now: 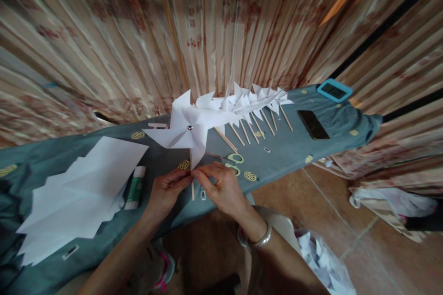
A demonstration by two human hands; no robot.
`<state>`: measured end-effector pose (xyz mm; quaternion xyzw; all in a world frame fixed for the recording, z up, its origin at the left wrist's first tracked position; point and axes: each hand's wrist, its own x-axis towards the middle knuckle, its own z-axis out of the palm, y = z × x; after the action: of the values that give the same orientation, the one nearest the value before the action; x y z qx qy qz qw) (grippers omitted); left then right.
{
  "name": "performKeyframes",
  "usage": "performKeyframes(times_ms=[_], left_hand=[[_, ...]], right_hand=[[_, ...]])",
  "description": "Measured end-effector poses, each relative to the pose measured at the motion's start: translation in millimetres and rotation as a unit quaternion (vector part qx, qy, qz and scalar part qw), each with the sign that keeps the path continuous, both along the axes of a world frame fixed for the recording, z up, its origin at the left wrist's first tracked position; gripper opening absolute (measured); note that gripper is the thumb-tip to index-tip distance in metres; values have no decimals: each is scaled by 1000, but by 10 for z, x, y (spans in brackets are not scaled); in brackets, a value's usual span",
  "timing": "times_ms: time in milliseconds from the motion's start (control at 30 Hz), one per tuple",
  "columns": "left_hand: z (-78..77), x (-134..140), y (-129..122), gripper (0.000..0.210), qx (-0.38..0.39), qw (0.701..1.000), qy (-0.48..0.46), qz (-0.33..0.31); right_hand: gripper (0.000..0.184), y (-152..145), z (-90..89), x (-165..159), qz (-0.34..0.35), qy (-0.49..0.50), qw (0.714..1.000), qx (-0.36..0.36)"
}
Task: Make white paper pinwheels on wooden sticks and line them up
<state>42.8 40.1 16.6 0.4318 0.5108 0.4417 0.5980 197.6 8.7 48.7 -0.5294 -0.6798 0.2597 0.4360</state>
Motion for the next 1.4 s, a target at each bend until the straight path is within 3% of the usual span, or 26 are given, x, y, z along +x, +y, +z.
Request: performKeyframes(times_ms=[167, 300, 500, 800, 1067, 1400], left_hand=[[-16, 13, 20, 18, -24, 999, -25, 8], [-15, 10, 42, 26, -42, 998, -47, 31], [-10, 7, 83, 30, -66, 988, -113, 78], [22, 26, 72, 39, -82, 986, -131, 68], [37, -18, 40, 34, -70, 990, -100, 66], [-3, -61, 11, 32, -51, 994, -82, 58]], right_hand=[[26, 17, -40, 8, -45, 8, 997, -56], [24, 22, -104, -41, -18, -13, 993, -120], [16, 16, -248, -185, -22, 54, 980, -189], [18, 228, -293, 13, -44, 85, 980, -174], [25, 457, -281, 425, -56, -41, 984, -164], [21, 563, -340, 498, -89, -118, 974, -169]])
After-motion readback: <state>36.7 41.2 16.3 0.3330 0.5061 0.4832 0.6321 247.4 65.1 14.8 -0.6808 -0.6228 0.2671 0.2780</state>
